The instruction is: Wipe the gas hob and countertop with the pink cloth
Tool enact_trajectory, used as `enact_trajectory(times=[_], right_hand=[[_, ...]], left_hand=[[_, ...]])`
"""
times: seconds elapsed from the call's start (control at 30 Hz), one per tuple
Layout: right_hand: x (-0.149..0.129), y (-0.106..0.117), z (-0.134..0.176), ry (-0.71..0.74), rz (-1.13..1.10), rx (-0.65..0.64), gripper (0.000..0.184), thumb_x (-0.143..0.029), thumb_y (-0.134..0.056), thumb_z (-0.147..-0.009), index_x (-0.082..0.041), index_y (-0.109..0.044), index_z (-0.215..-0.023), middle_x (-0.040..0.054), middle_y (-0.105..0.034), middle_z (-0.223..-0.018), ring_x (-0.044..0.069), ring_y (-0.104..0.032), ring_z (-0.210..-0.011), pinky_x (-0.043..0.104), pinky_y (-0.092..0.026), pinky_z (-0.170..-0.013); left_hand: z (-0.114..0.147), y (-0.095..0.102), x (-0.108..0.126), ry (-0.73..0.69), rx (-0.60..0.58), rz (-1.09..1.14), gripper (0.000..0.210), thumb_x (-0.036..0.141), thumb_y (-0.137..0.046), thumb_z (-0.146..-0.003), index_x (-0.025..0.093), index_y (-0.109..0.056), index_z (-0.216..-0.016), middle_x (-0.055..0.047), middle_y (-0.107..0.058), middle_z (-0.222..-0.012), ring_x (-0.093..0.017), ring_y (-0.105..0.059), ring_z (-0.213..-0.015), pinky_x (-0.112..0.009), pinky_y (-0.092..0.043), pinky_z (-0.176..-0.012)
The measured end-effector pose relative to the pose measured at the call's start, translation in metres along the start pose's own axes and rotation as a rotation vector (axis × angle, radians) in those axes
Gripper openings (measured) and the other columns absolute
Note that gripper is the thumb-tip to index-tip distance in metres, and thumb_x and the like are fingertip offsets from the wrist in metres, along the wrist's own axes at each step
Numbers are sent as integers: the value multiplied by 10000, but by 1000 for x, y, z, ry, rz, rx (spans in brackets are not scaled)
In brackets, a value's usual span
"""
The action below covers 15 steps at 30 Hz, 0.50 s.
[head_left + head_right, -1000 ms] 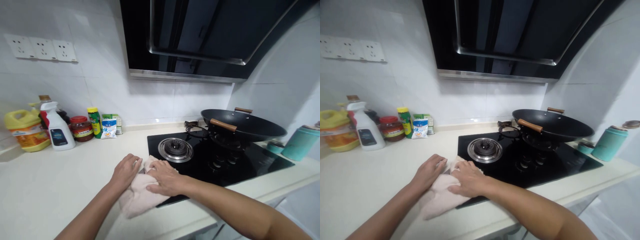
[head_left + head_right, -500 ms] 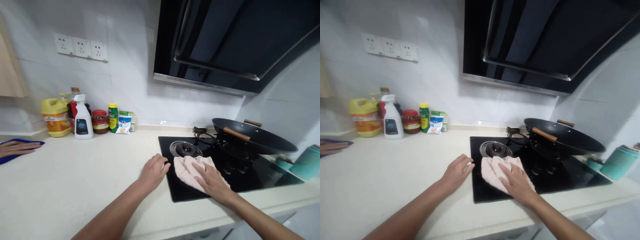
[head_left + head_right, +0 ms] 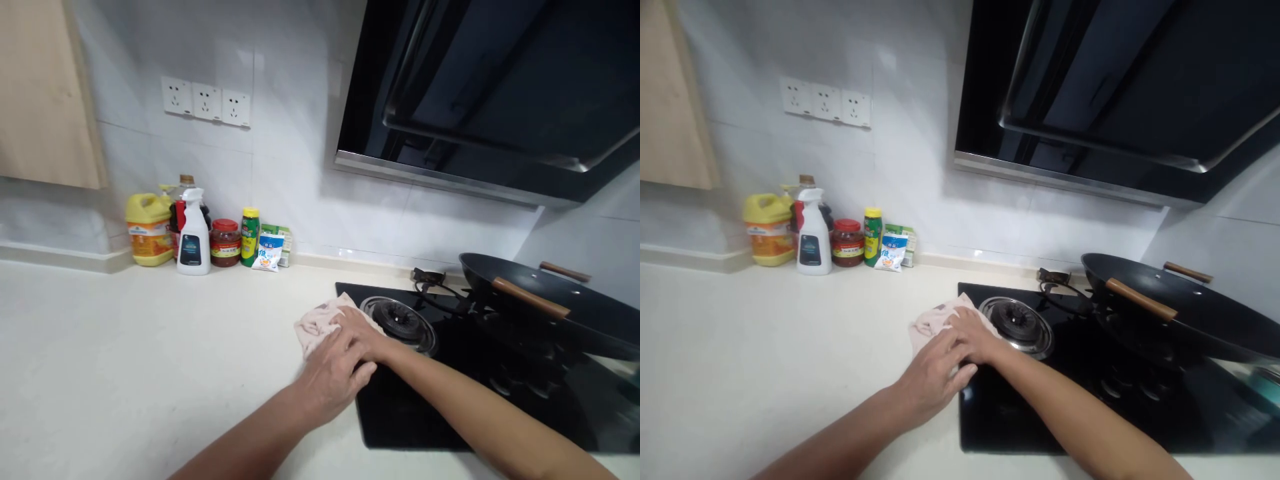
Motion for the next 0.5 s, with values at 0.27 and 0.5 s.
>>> enact_trajectory(times=[0.27,0.5], right_hand=[[96,-11,-88,-200,32,-144,479,-469,-441,-993,-133,-538,-1319,168,-494,-1397,288,-387,-1339,493,-249,-1139],[181,-10,-97,-313,-32,-140,546,-504,-451,-985,-137,-510,-1384,183,-545,-1352,273,-511,-1247,402,-387,-1058]], left_hand=[[4,-3,-4,2,-95,-100,213,307,-543,-978,183,-704,-1041,-93,-634,-1075,-216,-602,-961,-381,-537,-838],[2,-3,-8,-4,-123,-118,149,277,-590,-962,185,-706,-974,-85,-653,-1039,-204,-596,-935,-350,-514,-785]])
Point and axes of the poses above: each hand's wrist, its own z-axis away from the middle knuckle, its own y-axis out of the back of the hand, x = y × z, the point moved 3 cm from there along -z, towards the middle knuckle
